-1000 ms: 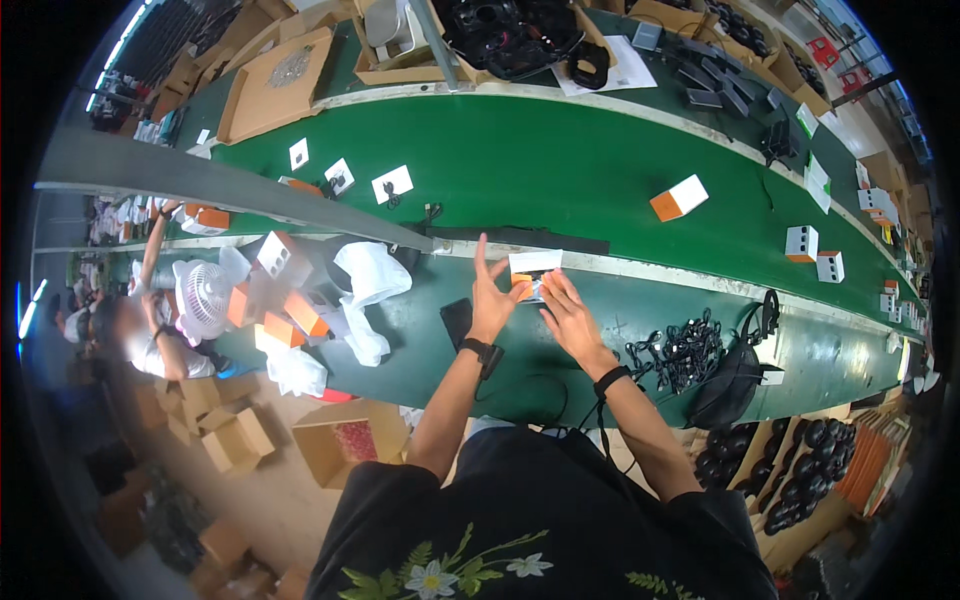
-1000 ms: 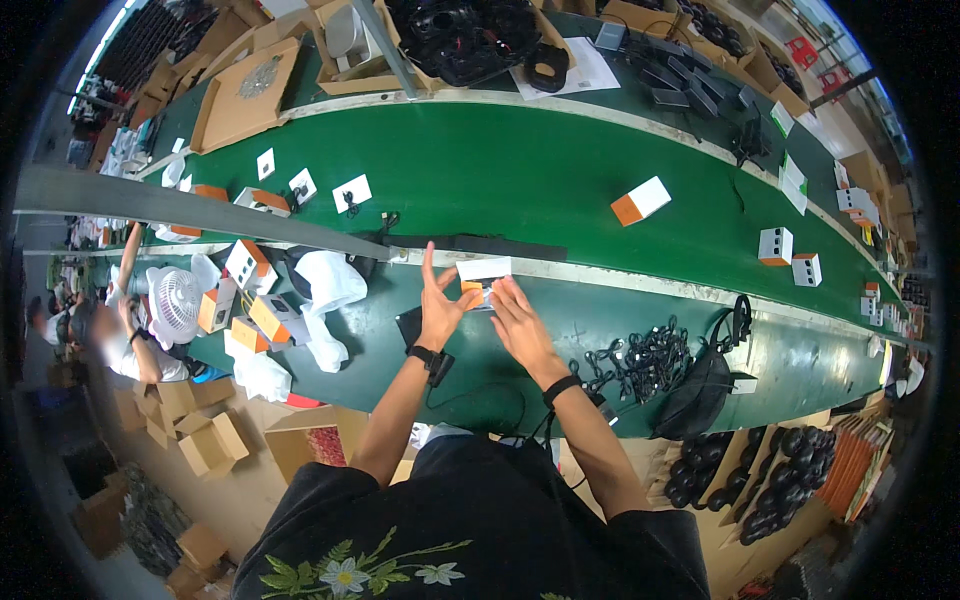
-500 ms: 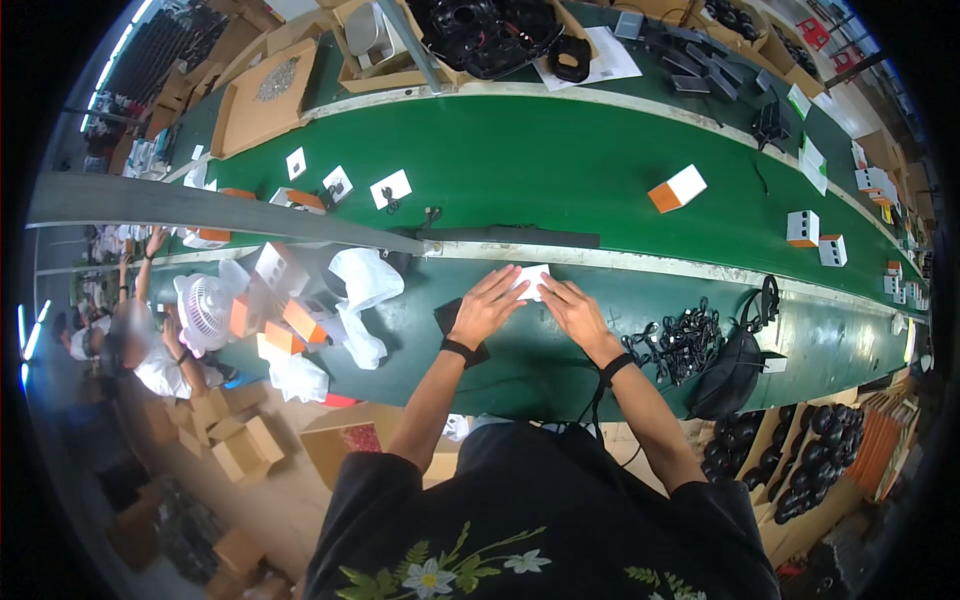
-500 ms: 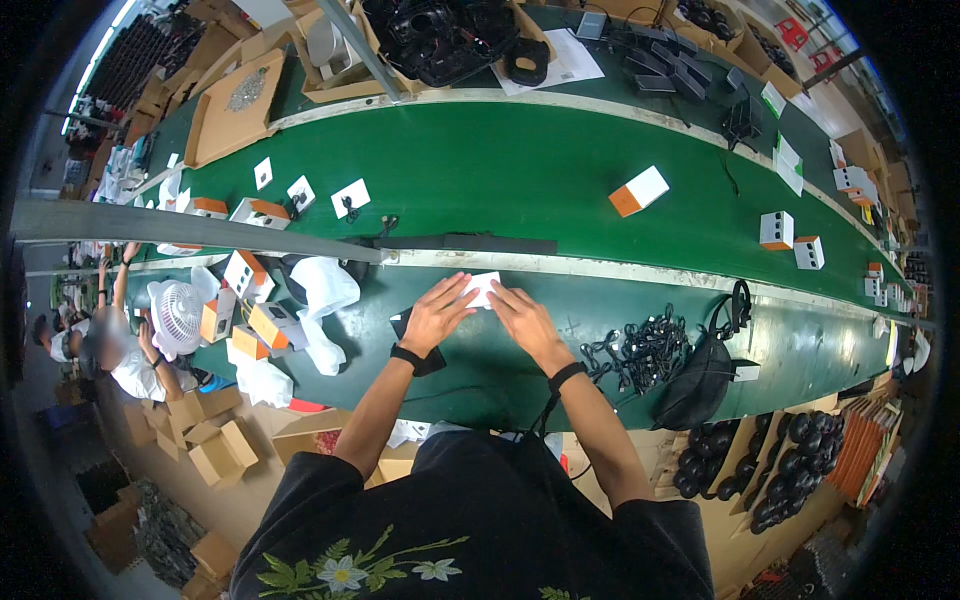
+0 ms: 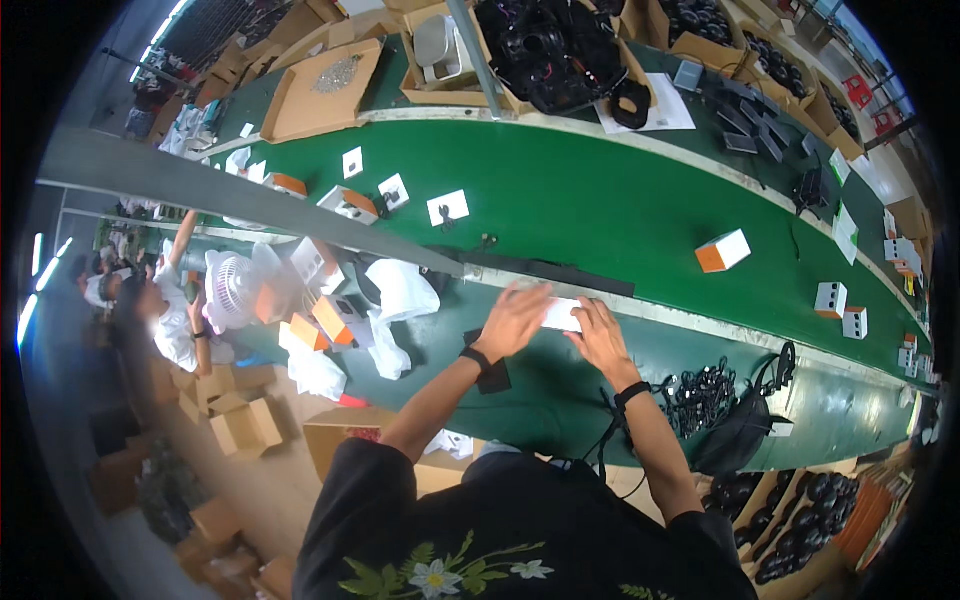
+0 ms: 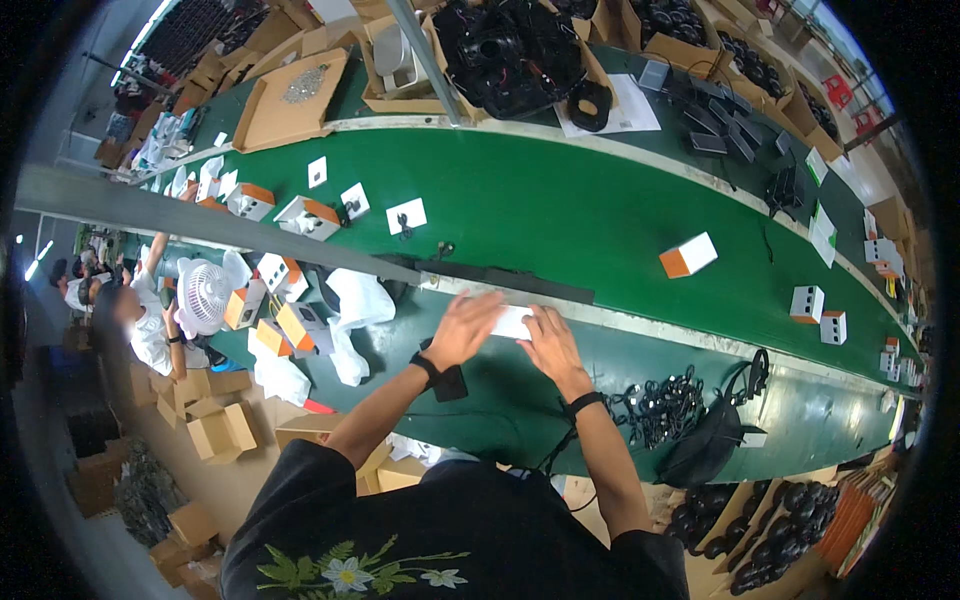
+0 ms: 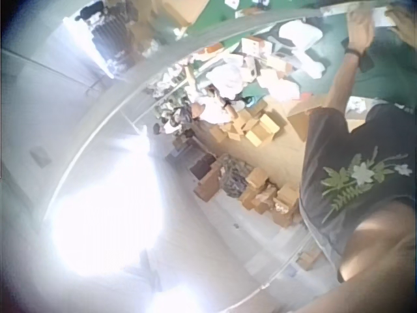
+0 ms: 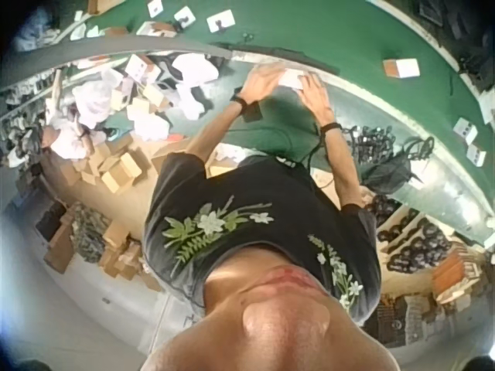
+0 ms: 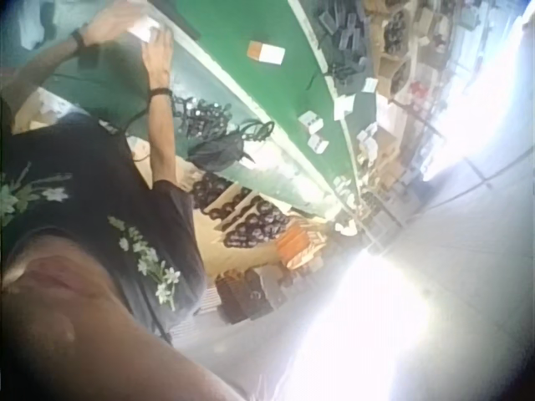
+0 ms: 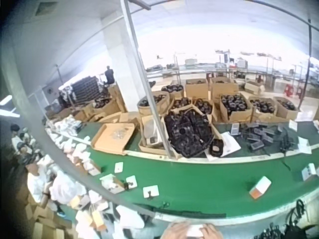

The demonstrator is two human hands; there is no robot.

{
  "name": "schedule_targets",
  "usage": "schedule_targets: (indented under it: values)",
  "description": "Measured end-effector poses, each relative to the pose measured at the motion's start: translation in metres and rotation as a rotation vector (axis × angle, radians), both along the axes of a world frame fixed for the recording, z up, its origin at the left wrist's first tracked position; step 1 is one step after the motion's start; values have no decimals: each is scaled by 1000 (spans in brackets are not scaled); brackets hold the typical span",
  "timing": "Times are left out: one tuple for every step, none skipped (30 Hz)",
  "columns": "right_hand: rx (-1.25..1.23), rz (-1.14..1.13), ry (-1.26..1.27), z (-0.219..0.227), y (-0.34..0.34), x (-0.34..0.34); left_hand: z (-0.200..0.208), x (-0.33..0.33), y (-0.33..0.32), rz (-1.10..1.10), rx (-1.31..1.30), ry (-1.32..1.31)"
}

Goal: Assemble product packaging boxes and place internal structural components inside.

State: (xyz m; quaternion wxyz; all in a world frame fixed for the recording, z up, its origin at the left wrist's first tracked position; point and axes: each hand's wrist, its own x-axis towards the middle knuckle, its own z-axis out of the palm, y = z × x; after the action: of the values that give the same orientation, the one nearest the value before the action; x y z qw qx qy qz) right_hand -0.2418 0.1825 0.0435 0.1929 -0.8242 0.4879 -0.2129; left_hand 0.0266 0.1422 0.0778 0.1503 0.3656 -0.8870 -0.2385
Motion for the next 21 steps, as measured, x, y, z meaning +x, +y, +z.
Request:
schedule_targets:
  values:
    - [-1,-89,-1,5,-5,0,-6,0,-28,235,13,125]
    - [0,-177,1,10,-10,-2,-13,1,-56,472,28,254]
    - [4,-306,-41,15,-18,-9,-20,3,-88,727,-62,218]
    - [-46,-438,-74,20,-28,-14,-28,8,-120,986,-155,177]
    - [-83,-531,-112,26,-45,-22,-38,28,-148,1143,-193,112]
    - [-157,-604,-72,37,-60,-30,-47,51,-167,1296,-225,40]
    - [-209,-707,-65,40,-72,-49,-54,51,-181,1385,-156,-63]
    - [-207,-814,-16,43,-81,-63,-60,53,-189,1471,-88,-172]
    - [-147,-841,26,44,-90,-72,-72,70,-192,1468,-41,-206]
    - [-88,-861,57,44,-100,-80,-83,93,-192,1472,-3,-243]
    - [-89,-885,75,35,-106,-104,-95,90,-186,1403,-4,-240]
    - [-30,-897,121,22,-103,-135,-97,71,-188,1385,39,-233]
    - [33,-875,133,18,-104,-141,-102,77,-182,1355,-12,-217]
    - [44,-886,134,15,-101,-146,-107,82,-174,1326,-63,-202]
    - [33,-850,110,15,-97,-151,-108,78,-162,1230,-109,-154]
    - [21,-816,92,16,-93,-158,-107,66,-151,1215,-88,-156]
    - [-89,-808,91,14,-79,-157,-103,52,-139,1133,30,61]
    - [-77,-807,96,16,-65,-150,-100,44,-125,1051,140,272]
    - [-55,-835,27,22,-55,-138,-102,45,-112,1022,108,231]
    - [-36,-865,-39,27,-43,-125,-105,45,-103,1030,109,226]
    - [-11,-843,-56,30,-28,-116,-108,43,-97,1003,125,58]
